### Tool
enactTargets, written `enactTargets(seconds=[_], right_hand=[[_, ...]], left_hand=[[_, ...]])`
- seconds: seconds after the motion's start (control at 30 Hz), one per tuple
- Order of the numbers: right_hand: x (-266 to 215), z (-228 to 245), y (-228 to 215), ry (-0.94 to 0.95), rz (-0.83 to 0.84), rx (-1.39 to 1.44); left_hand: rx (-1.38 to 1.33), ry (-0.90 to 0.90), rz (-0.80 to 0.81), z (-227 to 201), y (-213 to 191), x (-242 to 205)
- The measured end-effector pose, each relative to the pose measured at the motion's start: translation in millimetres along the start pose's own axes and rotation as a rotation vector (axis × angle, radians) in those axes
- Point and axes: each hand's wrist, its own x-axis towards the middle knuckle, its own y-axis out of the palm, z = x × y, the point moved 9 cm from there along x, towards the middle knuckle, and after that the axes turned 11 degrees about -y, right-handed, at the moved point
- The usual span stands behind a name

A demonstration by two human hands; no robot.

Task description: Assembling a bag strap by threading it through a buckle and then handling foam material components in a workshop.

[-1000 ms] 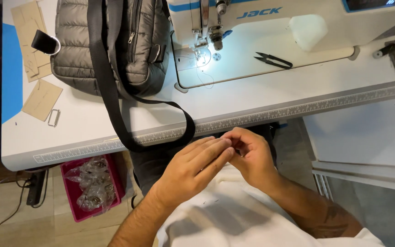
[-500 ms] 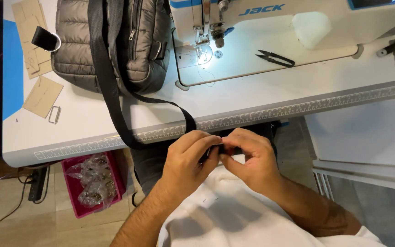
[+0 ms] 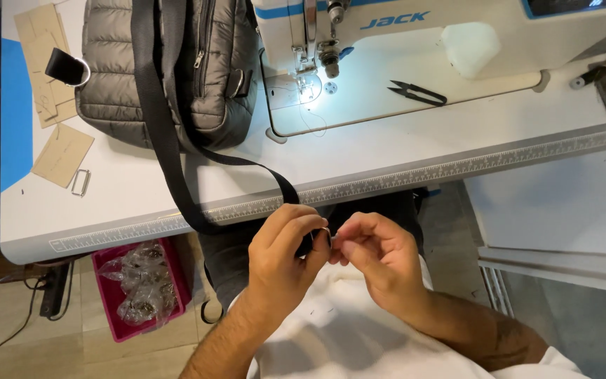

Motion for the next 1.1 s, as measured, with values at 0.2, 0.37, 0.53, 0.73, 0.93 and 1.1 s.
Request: enactTargets(seconds=[0.2, 0.37, 0.53, 0.73, 0.93, 1.1], right_hand=[[16.0, -11.2, 4.0, 0.163, 0.223, -0.097], [23.8, 5.9, 19.6, 0.08, 0.431, -0.037], [31.8, 45.4, 36.5, -0.253, 0.517, -0.348], [32.8, 31.6, 33.0, -0.13, 0.619, -0.437], [32.2, 48.1, 38.8, -0.294, 0.485, -0.396], [29.2, 46.9, 25.9, -0.359, 0.299, -0.431]], left_hand=[[-0.122, 0.031, 0.081, -6.2, -0.1, -3.6], [-0.17, -0.022, 0.174, -5.2, -3.6, -3.9], [-0.233, -0.118, 0.193, 4.7, -1.5, -6.2], [-0.243, -0.037, 0.28, -3.2, 2.4, -8.9], [0.297, 0.357, 0.079, -27.6, 11.4, -28.2], [0.288, 0.325, 0.096, -30.0, 3.5, -20.3]])
